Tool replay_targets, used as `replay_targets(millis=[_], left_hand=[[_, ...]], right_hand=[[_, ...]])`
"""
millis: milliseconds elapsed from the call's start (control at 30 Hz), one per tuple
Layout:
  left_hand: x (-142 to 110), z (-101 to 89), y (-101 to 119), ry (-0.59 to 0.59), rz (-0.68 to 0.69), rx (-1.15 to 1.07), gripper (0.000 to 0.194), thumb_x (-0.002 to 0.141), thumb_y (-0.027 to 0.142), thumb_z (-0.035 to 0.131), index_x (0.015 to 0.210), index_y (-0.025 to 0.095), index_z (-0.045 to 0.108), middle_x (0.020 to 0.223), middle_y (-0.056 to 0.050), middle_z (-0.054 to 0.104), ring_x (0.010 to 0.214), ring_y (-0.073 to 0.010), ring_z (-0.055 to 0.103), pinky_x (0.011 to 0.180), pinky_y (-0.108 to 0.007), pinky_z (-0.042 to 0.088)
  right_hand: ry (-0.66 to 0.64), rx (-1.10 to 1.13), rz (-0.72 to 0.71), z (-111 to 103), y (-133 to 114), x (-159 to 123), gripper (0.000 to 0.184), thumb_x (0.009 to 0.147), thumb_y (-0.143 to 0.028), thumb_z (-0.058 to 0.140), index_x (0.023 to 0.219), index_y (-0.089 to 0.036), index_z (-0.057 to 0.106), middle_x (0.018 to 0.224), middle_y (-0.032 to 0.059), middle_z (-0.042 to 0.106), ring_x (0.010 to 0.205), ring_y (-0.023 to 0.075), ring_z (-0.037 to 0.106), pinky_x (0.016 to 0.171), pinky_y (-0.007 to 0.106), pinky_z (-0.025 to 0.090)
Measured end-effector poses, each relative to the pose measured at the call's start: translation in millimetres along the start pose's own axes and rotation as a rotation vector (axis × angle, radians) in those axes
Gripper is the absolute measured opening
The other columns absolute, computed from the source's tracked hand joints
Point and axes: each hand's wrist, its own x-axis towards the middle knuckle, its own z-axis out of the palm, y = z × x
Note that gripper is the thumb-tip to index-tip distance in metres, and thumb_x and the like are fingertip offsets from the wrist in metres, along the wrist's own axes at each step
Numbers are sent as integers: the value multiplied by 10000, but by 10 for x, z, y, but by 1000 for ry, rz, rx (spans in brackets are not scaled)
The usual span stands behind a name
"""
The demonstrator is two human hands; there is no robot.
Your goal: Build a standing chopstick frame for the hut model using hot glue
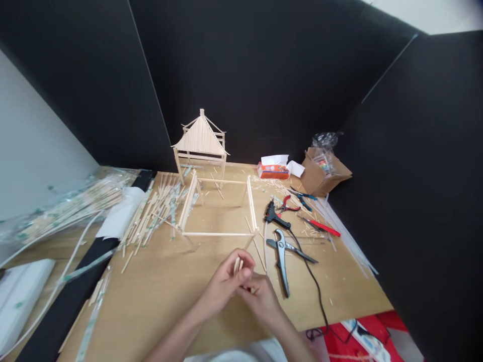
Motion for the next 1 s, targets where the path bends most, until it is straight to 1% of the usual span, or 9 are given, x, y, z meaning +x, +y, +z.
replay_targets(millis=[33,100,167,233,300,433,633,800,1000], left_hand=[[-12,-23,-39,56,26,23,239,833,404,643,920,184,608,765,8,589,667,-104,526,603,-189,409],[-52,-67,-111,135,39,93,214,839,377,632,920,181,658,876,-38,671,818,-156,600,741,-238,463],[-103,-104,-172,176,17,173,212,851,356,608,903,175,705,925,-68,720,891,-195,635,846,-290,470],[-147,-137,-216,184,-10,216,213,844,342,609,890,176,734,927,-77,746,910,-221,657,887,-324,471],[-166,-169,-237,176,-32,221,203,829,329,626,890,181,751,930,-76,757,924,-236,667,897,-336,475],[-131,-246,-229,151,-65,207,195,813,317,646,894,185,764,954,-76,761,935,-236,672,888,-327,482],[-71,-321,-220,69,-94,200,209,798,328,667,885,169,770,935,-91,760,927,-236,675,890,-329,479],[-17,-299,-232,23,-99,215,262,807,372,649,898,154,763,935,-98,755,925,-245,671,888,-352,481],[62,-207,-236,-67,-125,219,246,808,353,655,917,163,767,916,-80,758,923,-236,672,898,-334,473]], right_hand=[[12,-19,-6,9,61,23,246,871,-259,609,668,-187,729,657,2,670,640,147,604,606,221,441],[27,-60,-29,15,154,63,206,877,-278,611,751,-204,757,716,17,697,685,160,618,633,232,443],[33,-99,-56,11,214,90,188,889,-286,600,832,-231,771,763,27,719,718,170,629,660,244,445],[40,-136,-73,4,248,103,209,901,-300,585,840,-244,776,754,35,725,708,177,629,656,255,445],[40,-163,-80,-2,266,109,229,906,-325,578,824,-251,779,727,37,723,689,181,628,641,263,449],[34,-171,-74,1,289,118,232,903,-388,583,886,-260,776,775,40,736,723,188,651,663,272,479],[28,-129,-57,16,348,128,275,894,-449,580,928,-257,773,809,50,749,757,207,673,688,295,508],[5,-56,-53,-19,360,143,255,892,-404,593,1005,-244,756,868,44,747,801,199,684,722,282,516],[8,-2,-27,-90,396,124,184,866,-312,621,928,-216,765,805,23,721,724,171,658,647,238,481]])
